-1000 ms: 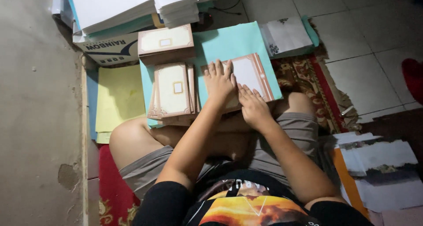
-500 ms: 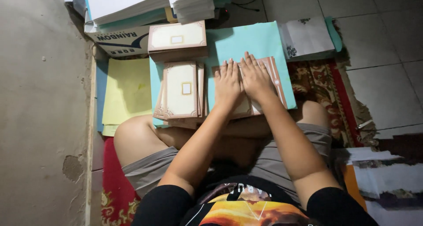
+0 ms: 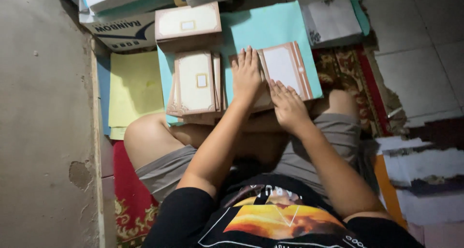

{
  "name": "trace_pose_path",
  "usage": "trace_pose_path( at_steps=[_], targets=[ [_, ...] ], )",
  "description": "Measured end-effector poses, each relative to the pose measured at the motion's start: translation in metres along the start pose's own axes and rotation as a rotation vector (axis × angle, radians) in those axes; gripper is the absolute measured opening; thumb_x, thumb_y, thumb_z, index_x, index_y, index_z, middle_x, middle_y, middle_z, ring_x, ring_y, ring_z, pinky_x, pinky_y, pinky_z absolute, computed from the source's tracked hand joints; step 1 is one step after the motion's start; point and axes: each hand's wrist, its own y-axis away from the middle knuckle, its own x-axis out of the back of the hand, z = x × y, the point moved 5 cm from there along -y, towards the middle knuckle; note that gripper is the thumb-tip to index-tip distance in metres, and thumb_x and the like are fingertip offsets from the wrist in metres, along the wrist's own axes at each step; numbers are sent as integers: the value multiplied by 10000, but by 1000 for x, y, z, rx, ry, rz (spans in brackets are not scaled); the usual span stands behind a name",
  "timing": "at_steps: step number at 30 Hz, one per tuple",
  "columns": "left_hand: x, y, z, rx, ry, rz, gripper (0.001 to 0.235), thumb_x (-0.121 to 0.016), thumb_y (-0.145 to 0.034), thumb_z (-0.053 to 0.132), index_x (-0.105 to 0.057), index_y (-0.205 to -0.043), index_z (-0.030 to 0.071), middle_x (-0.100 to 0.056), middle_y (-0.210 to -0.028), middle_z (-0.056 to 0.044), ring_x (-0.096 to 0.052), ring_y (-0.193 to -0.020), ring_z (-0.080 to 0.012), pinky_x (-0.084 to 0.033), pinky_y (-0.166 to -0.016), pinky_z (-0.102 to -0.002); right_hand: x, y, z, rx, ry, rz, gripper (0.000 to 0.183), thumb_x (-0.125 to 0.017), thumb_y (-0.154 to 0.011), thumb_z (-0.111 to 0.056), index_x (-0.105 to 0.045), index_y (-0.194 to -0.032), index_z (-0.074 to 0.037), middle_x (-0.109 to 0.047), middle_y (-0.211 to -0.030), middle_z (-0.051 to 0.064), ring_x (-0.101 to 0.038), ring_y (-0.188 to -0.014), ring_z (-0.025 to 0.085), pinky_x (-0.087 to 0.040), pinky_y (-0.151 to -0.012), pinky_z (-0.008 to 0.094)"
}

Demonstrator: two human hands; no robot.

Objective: The person is flipping through a stack of cards, turning each one over and smoothing it down with their hands.

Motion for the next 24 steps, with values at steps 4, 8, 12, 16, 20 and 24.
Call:
trace_pose_path(
  at_steps=[4,8,12,16,20,24],
  targets=[
    [11,0,3,2,-23,8,723,-633,-833,340,-492,-1503,108,-455,-1587,-111,-407,-1489,-298,-383,-1142,-551,-3,-15,11,-1,-8,-25,700,-508,-886,-146,-403,-1574,-73,-341,-1679,95,-330,-1526,317,-261,-1220,514],
    [27,2,6,11,13,16,666,-561,-869,333,-502,-1489,95,-467,-1578,-117,-413,-1487,-298,-372,-1145,-546,-13,-68,32,-12,-21,-27,733,-451,-901,-118,-324,-1623,-112,-325,-1681,101,-324,-1524,324,-271,-1205,550],
    [25,0,6,17,32,28,662,-545,-860,325,-511,-1480,96,-474,-1571,-118,-427,-1477,-305,-375,-1145,-556,-22,-117,51,7,-3,-18,749,-428,-914,-122,-270,-1647,-129,-286,-1697,99,-287,-1538,327,-254,-1203,578],
    [21,-2,6,29,29,24,663,-533,-865,326,-502,-1489,105,-461,-1582,-108,-419,-1487,-298,-388,-1145,-560,-16,-117,47,34,28,-2,744,-423,-914,-132,-282,-1644,-124,-297,-1694,96,-277,-1542,316,-246,-1206,571],
    [16,-1,5,34,40,15,667,-532,-872,336,-496,-1497,104,-453,-1591,-107,-402,-1499,-299,-385,-1150,-566,-8,-75,30,13,23,20,755,-419,-907,-112,-284,-1649,-125,-315,-1688,103,-313,-1529,316,-251,-1208,554],
    [20,1,4,20,8,-41,744,-585,-838,357,-458,-1528,108,-416,-1615,-104,-364,-1519,-303,-378,-1162,-563,3,-25,6,3,-3,-1,770,-453,-878,-101,-309,-1635,-107,-298,-1699,85,-315,-1530,296,-228,-1221,521]
  ],
)
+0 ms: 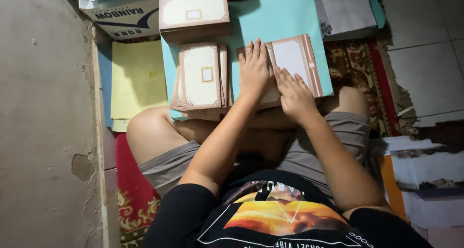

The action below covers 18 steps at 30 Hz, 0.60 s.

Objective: The person is flipping through a stack of cards, turning each one over and smoothing it down with their hands.

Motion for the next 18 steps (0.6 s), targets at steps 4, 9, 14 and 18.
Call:
trace_pose_path(
  at_steps=[4,9,14,18],
  targets=[
    [-1,3,1,5,1,-26,713,-573,-869,306,-440,-1539,102,-391,-1633,-100,-347,-1530,-299,-373,-1177,-549,6,4,-5,-11,-33,-20,726,-448,-895,-79,-350,-1614,-81,-301,-1698,92,-323,-1524,311,-233,-1219,525],
    [3,2,1,11,14,52,624,-548,-913,328,-503,-1495,107,-458,-1586,-95,-375,-1509,-293,-349,-1166,-541,-4,-54,21,-15,-46,-51,755,-436,-898,-86,-297,-1640,-109,-320,-1682,113,-321,-1526,319,-249,-1212,567],
    [-6,-1,0,7,-2,78,685,-564,-847,352,-503,-1492,129,-466,-1576,-88,-403,-1491,-287,-362,-1150,-540,-16,-96,39,8,-43,8,726,-422,-910,-112,-328,-1630,-118,-318,-1685,94,-307,-1536,296,-233,-1221,539],
    [0,0,1,12,34,55,671,-550,-859,337,-504,-1492,119,-456,-1587,-92,-405,-1495,-297,-385,-1139,-554,-27,-72,38,-43,30,40,702,-448,-941,-138,-321,-1630,-97,-313,-1685,133,-302,-1538,308,-232,-1222,528]
  ],
)
